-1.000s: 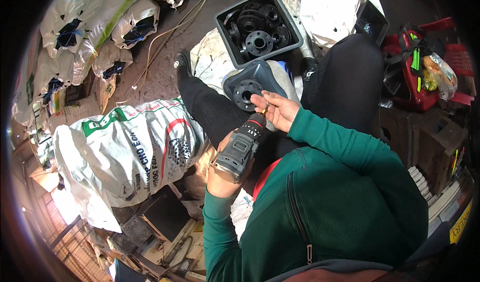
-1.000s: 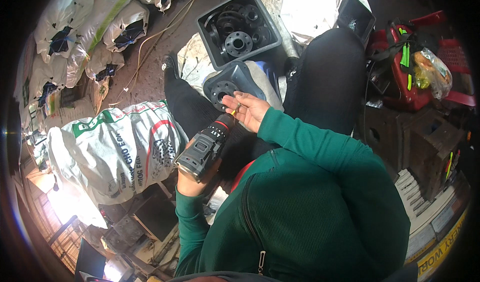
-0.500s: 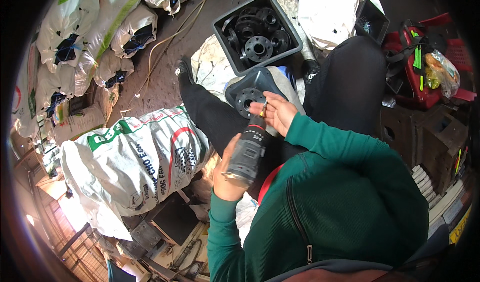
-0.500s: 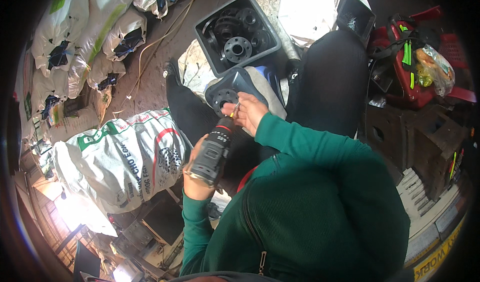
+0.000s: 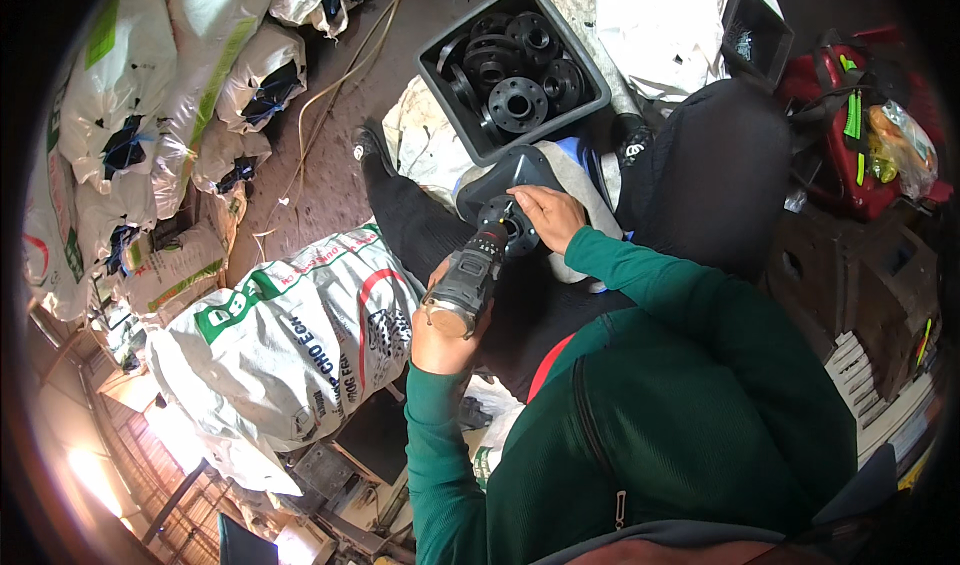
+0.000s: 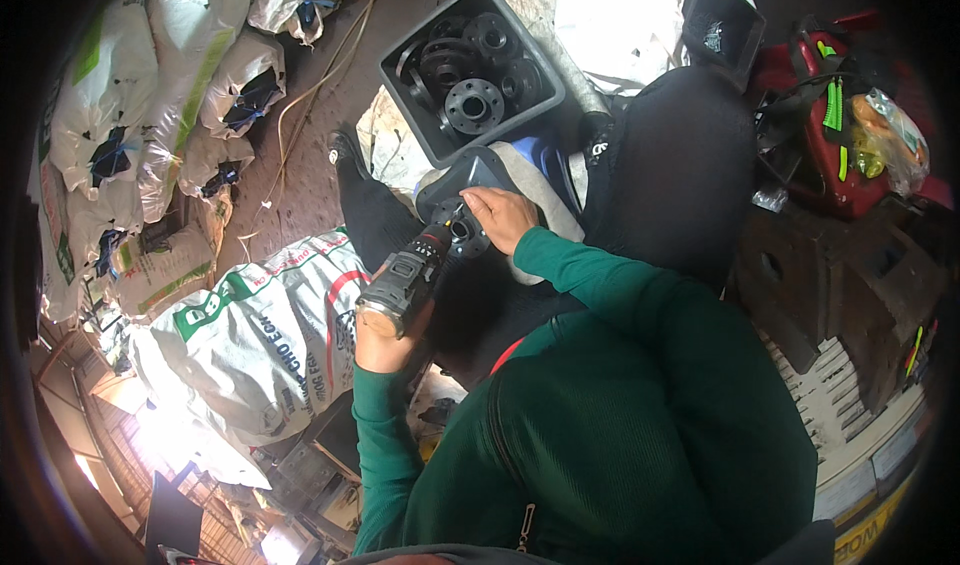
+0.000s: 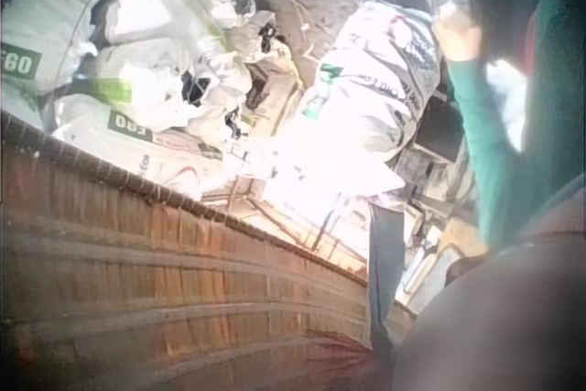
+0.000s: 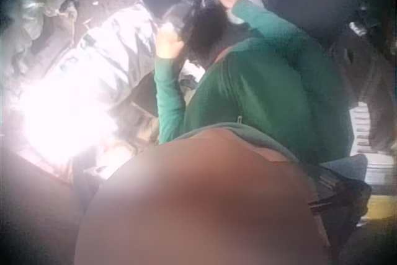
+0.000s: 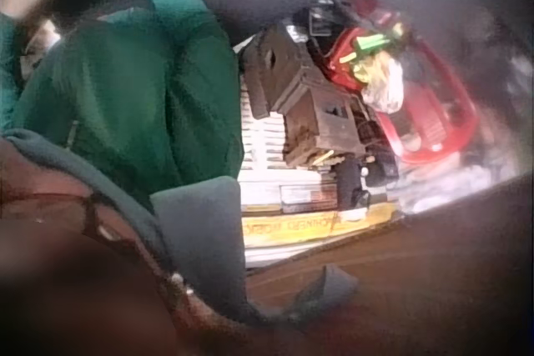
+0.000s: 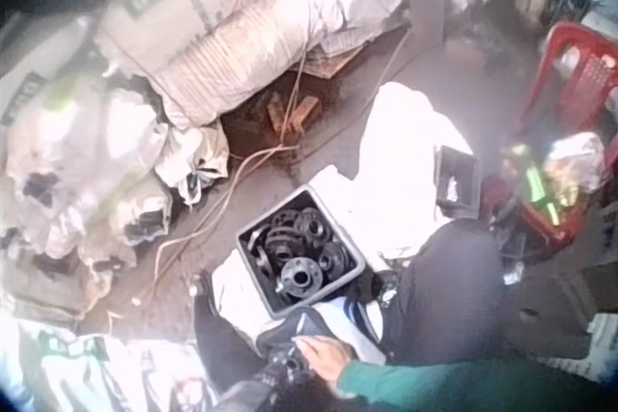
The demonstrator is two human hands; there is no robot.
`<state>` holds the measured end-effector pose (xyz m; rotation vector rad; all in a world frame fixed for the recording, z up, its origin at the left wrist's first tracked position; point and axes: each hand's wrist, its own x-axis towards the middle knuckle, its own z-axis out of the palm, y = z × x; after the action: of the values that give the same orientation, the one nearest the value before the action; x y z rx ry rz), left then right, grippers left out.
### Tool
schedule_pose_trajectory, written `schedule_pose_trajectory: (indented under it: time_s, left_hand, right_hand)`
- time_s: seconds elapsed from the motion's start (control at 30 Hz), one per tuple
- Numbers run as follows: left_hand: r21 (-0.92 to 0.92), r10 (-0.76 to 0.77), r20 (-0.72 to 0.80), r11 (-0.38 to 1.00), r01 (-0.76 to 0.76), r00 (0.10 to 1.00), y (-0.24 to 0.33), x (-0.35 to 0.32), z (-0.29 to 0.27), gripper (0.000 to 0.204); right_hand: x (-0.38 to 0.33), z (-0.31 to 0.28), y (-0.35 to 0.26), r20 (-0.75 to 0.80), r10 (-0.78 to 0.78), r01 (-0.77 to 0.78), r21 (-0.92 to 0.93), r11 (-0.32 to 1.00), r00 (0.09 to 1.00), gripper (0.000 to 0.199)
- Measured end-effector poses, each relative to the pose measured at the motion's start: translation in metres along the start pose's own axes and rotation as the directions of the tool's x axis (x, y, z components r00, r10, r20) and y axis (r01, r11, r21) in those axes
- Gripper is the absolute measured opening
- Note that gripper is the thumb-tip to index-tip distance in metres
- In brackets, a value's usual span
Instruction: The person sits on the floor and uses a cordless drill to fasten screws into a black mechanical part resting on their lap. They repeatedly pick up screws, align them, and drive them into the part, occasionally adjusting the object's position.
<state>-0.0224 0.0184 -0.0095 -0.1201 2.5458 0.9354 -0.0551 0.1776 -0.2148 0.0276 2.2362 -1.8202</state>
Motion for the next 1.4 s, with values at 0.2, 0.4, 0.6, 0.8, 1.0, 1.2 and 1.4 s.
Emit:
schedule_pose_trajectory:
  time_s: [0.2, 0.4, 0.6, 0.8, 1.0, 1.2, 1.4]
  left_hand:
    - [0.192, 0.093, 0.139, 0.974, -0.119, 0.986, 0.012, 0.02, -0.011, 0.045]
    - [0.193, 0.13, 0.181, 0.967, -0.165, 0.975, 0.019, 0.037, -0.014, 0.045]
    - [0.228, 0.125, 0.191, 0.959, -0.168, 0.974, 0.013, 0.045, -0.01, 0.048]
    - [0.142, 0.101, 0.129, 0.983, -0.119, 0.986, 0.008, 0.043, -0.006, 0.041]
    - [-0.1, 0.02, -0.008, 0.995, -0.021, 1.0, 0.013, 0.016, 0.0, 0.045]
    - [-0.261, 0.186, -0.053, 0.946, -0.194, 0.981, 0.007, -0.055, 0.009, 0.069]
    - [0.193, -0.045, 0.097, 0.981, 0.026, 0.994, -0.029, -0.124, 0.081, 0.079]
  right_hand:
    - [0.002, 0.001, 0.0, -0.04, -0.039, 0.039, 0.008, 0.999, 0.998, 0.03]
    - [0.006, -0.003, -0.003, -0.022, -0.053, 0.054, 0.028, 0.998, 0.998, 0.025]
    - [0.009, -0.002, -0.003, -0.049, -0.093, 0.095, 0.04, 0.995, 0.994, 0.025]
    - [0.007, 0.001, 0.002, -0.031, -0.103, 0.104, 0.023, 0.994, 0.994, 0.026]
    - [0.008, 0.002, 0.001, -0.027, -0.137, 0.137, -0.008, 0.991, 0.99, 0.026]
    - [0.007, 0.004, 0.019, -0.004, -0.22, 0.22, 0.035, 0.975, 0.976, 0.028]
    - [0.029, -0.049, -0.014, -0.194, -0.394, 0.269, -0.466, 0.843, 0.898, 0.031]
